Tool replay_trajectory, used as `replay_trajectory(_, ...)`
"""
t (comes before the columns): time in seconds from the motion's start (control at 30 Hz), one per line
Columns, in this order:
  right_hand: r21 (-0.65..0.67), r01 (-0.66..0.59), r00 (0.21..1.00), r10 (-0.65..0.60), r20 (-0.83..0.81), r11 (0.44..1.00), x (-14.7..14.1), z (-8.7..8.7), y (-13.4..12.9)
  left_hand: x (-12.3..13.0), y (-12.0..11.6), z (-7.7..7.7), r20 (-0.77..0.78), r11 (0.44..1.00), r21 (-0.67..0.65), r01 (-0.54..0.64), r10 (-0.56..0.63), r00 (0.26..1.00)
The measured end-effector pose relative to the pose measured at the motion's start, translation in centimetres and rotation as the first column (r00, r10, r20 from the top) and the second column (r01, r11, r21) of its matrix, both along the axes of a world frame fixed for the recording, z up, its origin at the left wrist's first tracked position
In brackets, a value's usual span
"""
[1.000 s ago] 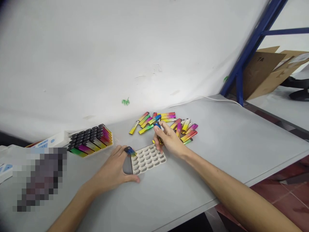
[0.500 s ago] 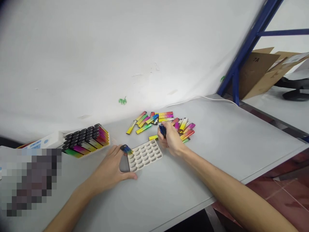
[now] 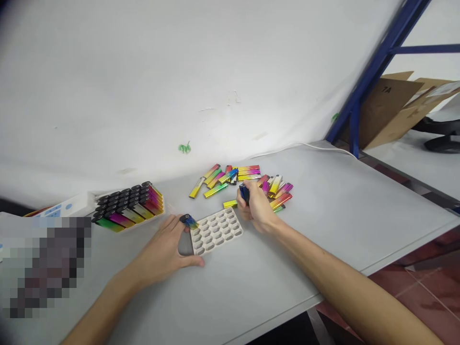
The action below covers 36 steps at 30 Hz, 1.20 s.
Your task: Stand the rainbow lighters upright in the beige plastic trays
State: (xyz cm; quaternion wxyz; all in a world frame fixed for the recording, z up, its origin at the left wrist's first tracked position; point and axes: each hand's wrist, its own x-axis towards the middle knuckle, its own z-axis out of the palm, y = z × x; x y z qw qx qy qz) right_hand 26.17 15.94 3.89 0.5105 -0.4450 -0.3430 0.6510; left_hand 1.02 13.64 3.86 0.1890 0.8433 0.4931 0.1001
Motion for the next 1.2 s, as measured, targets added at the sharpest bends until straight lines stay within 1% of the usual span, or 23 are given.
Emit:
replay_trajectory(0.07,0.035,-0.01,1.0,0.01,0.01,0.999,0.0,-0.2,0.0,0.0,0.0,0.1,0.004,1.0,-0.015,-0.007,0.007,1.0)
replay_trajectory(0.17,0.125,-0.023,0.999,0.017,0.048,0.992,-0.1,-0.5,0.0,0.0,0.0,0.4,0.02,0.999,-0.034,-0.007,0.008,1.0)
replay_trajectory(0.27,0.219,-0.042,0.986,0.004,0.169,0.975,-0.1,-0.5,-0.2,-0.1,-0.1,0.6,0.026,0.997,-0.073,0.012,-0.011,1.0)
replay_trajectory(0.37,0.313,-0.179,0.924,0.05,0.379,0.933,-0.1,0.3,-0.9,0.0,-0.3,0.7,0.055,0.992,-0.11,0.059,-0.053,0.997)
replay_trajectory(0.43,0.351,-0.267,0.882,0.08,0.465,0.898,-0.3,0.8,-1.4,0.1,-0.4,0.6,0.082,0.989,-0.129,0.076,-0.066,0.994)
replay_trajectory(0.47,0.359,-0.291,0.875,0.095,0.474,0.887,-0.4,1.0,-1.6,0.2,-0.5,0.5,0.092,0.988,-0.134,0.071,-0.059,0.994)
replay_trajectory(0.53,0.362,-0.308,0.889,0.131,0.438,0.88,-0.6,1.2,-1.9,0.3,-0.6,0.2,0.109,0.991,-0.127,0.049,-0.036,0.993)
replay_trajectory(0.6,0.365,-0.318,0.902,0.16,0.4,0.875,-1.0,1.0,-2.0,0.4,-0.5,-0.2,0.129,0.995,-0.094,0.034,-0.022,0.991)
replay_trajectory(0.7,0.399,-0.321,0.891,0.131,0.434,0.859,-1.6,0.5,-2.1,0.8,-0.3,-0.7,0.182,0.998,-0.034,0.044,-0.038,0.983)
replay_trajectory(0.77,0.426,-0.347,0.847,0.084,0.525,0.836,-2.0,0.1,-2.1,1.2,-0.2,-0.9,0.216,0.999,-0.012,0.048,-0.045,0.975)
replay_trajectory(0.87,0.449,-0.427,0.75,0.03,0.66,0.785,-2.4,-0.3,-2.2,1.7,0.1,-1.3,0.237,0.999,0.016,0.05,-0.053,0.97)
replay_trajectory(0.97,0.465,-0.475,0.685,-0.017,0.728,0.747,-2.6,-0.5,-2.4,2.0,0.3,-1.5,0.253,0.999,0.036,0.041,-0.049,0.966)
replay_trajectory(1.07,0.473,-0.516,0.612,-0.078,0.787,0.714,-2.3,-0.4,-2.1,2.1,0.3,-1.4,0.277,1.0,0.03,0.009,-0.017,0.961)
replay_trajectory(1.13,0.494,-0.515,0.532,-0.19,0.825,0.701,-1.7,-0.2,-1.0,2.1,0.3,-1.3,0.29,0.999,0.035,0.0,-0.01,0.957)
replay_trajectory(1.17,0.51,-0.502,0.47,-0.274,0.839,0.698,-1.2,-0.1,-0.1,2.2,0.3,-1.2,0.295,0.999,0.038,0.0,-0.011,0.956)
replay_trajectory(1.2,0.529,-0.486,0.38,-0.377,0.845,0.696,-0.6,0.1,1.0,2.2,0.4,-1.2,0.297,0.999,0.042,-0.001,-0.011,0.955)
